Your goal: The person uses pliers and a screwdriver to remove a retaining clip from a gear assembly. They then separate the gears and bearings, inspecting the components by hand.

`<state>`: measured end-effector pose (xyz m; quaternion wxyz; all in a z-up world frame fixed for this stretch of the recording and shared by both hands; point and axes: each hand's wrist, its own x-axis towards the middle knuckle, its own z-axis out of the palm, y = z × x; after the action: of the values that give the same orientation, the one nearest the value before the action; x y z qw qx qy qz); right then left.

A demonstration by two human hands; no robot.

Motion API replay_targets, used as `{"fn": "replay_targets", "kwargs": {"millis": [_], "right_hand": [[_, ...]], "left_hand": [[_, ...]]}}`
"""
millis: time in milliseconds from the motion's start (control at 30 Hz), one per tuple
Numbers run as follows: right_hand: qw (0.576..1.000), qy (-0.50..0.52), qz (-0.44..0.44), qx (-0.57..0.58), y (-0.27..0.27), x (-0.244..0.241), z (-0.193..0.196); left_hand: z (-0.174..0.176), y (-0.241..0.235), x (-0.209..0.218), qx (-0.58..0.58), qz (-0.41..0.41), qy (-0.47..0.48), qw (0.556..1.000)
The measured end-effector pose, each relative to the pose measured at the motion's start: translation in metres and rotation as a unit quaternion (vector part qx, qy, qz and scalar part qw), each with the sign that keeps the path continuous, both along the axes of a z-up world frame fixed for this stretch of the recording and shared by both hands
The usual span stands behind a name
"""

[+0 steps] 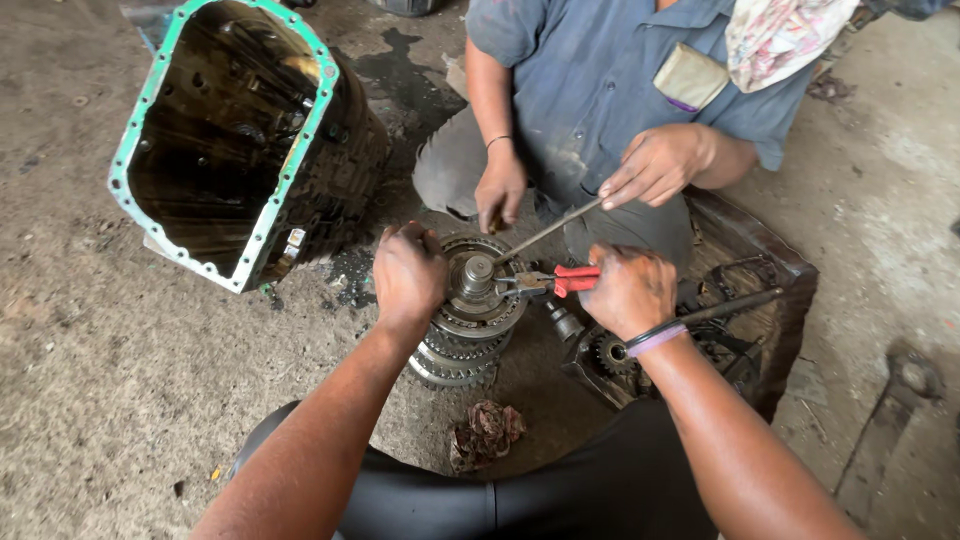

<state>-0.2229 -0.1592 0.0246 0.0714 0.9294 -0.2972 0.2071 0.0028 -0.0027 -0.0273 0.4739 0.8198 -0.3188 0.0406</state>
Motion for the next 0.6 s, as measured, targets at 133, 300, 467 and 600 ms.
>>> {"fn": "replay_targets", "kwargs": {"millis": [133, 300, 467, 600], "right_hand": [[0.997, 0.065, 0.025, 0.014, -0.006, 0.002, 0.010], [0.999, 0.010, 0.045, 0.008, -0.008, 0.007, 0.013], [0.998, -0.036, 0.058, 0.004, -0.004, 0.002, 0.001], [0.996, -0.054, 0.073, -0.028, -0.005, 0.002, 0.002]], "left_hand": [[-0.001, 0.001, -0.001, 0.002, -0.001, -0.002, 1.000], [-0.004, -0.002, 0.001, -0.043, 0.018, 0.000, 0.999], [-0.001, 0.003, -0.002, -0.017, 0.019, 0.032, 0.999], [0.015, 0.004, -0.006, 0.003, 0.013, 0.101, 0.995]]}}
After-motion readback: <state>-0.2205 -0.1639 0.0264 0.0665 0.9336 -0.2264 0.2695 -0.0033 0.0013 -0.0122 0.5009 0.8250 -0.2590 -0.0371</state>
